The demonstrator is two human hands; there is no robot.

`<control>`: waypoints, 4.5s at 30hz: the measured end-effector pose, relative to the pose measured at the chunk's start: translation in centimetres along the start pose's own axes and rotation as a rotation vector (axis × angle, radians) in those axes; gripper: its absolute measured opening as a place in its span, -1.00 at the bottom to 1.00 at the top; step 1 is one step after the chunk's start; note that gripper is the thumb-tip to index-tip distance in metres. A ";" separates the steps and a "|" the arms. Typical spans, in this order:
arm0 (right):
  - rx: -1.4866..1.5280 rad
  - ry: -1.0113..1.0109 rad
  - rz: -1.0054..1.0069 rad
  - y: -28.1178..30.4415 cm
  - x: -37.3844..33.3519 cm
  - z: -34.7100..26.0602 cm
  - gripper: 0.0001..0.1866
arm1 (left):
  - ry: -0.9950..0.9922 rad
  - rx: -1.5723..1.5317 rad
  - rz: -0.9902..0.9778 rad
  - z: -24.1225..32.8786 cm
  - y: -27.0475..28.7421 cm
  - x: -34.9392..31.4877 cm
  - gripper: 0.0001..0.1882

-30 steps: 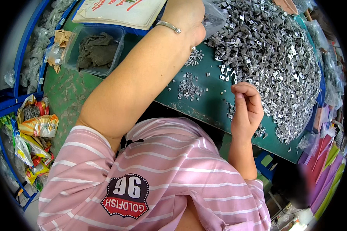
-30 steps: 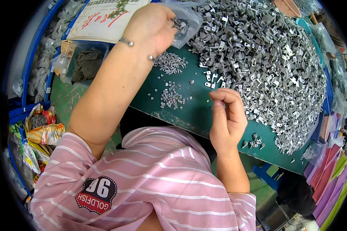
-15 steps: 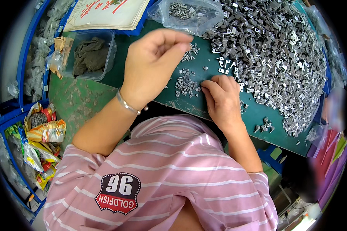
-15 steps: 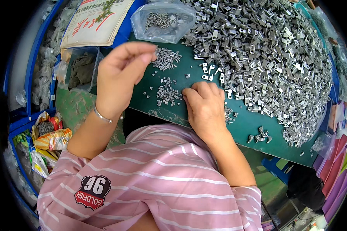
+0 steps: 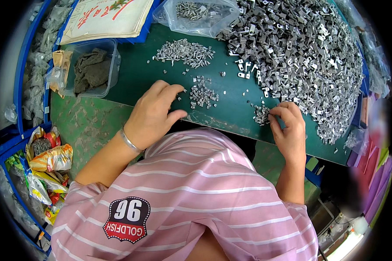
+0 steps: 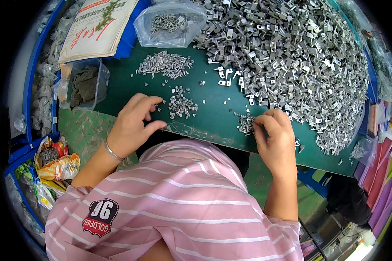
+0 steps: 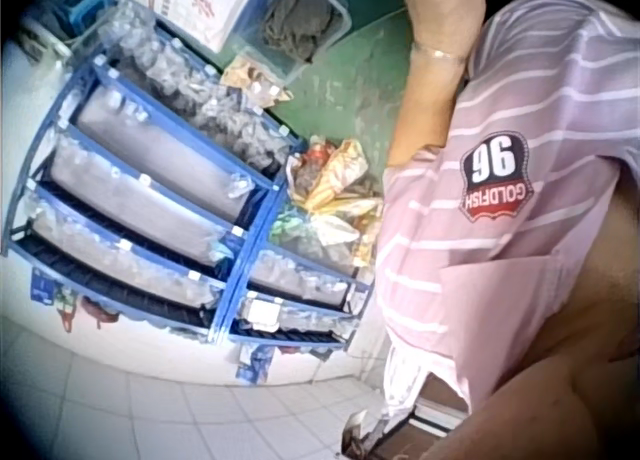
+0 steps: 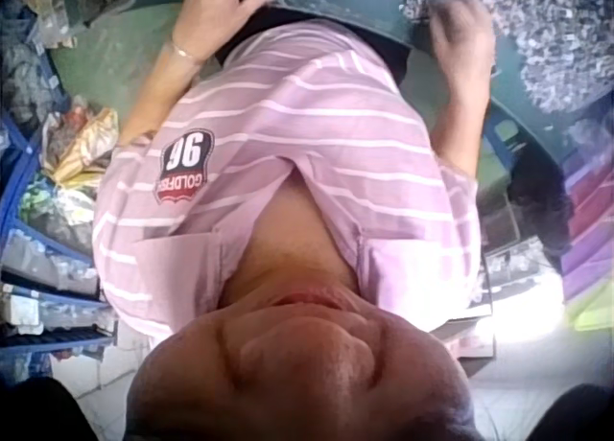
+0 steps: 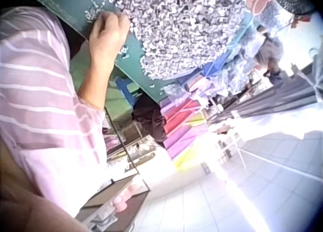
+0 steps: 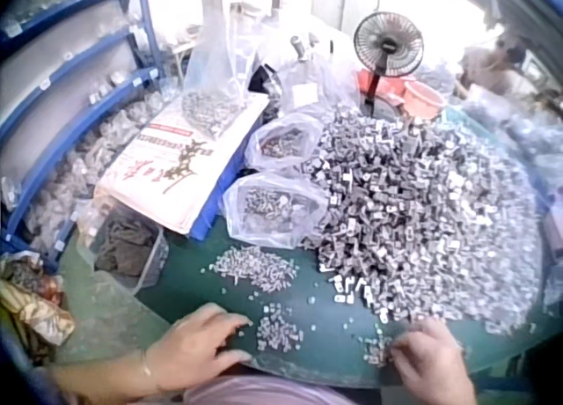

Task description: The person picks up metal hardware components from a large pile, looks at them, and places some into smaller groups or containers.

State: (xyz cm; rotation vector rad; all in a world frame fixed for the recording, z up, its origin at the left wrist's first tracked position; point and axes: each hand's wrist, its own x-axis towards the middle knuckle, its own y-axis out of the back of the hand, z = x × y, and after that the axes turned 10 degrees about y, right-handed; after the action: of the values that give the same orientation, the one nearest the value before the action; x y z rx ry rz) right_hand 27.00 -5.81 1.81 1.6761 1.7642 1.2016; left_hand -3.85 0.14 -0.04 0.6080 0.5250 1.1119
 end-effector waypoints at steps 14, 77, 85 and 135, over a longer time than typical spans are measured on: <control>0.091 0.387 0.038 -6.6 5.8 -2.6 -0.63 | -0.091 -0.609 -0.075 3.9 1.7 0.2 -0.87; 0.504 0.390 0.384 -6.8 0.5 -3.9 -0.72 | 0.399 -0.958 -0.481 5.5 -3.1 0.3 -0.88; 0.414 0.308 0.311 -6.6 0.6 -4.2 -0.75 | 0.467 -1.013 -0.467 5.2 -3.7 0.3 -0.87; 0.232 0.403 0.134 -6.7 2.2 -3.5 -0.70 | 0.742 -1.378 -0.479 2.8 -3.1 -0.3 -0.90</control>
State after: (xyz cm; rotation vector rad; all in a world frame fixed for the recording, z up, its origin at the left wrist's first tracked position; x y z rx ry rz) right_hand 19.96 -4.06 -1.16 1.8009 2.1261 1.5312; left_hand -0.08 -1.68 -0.11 -1.1132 0.3658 0.9405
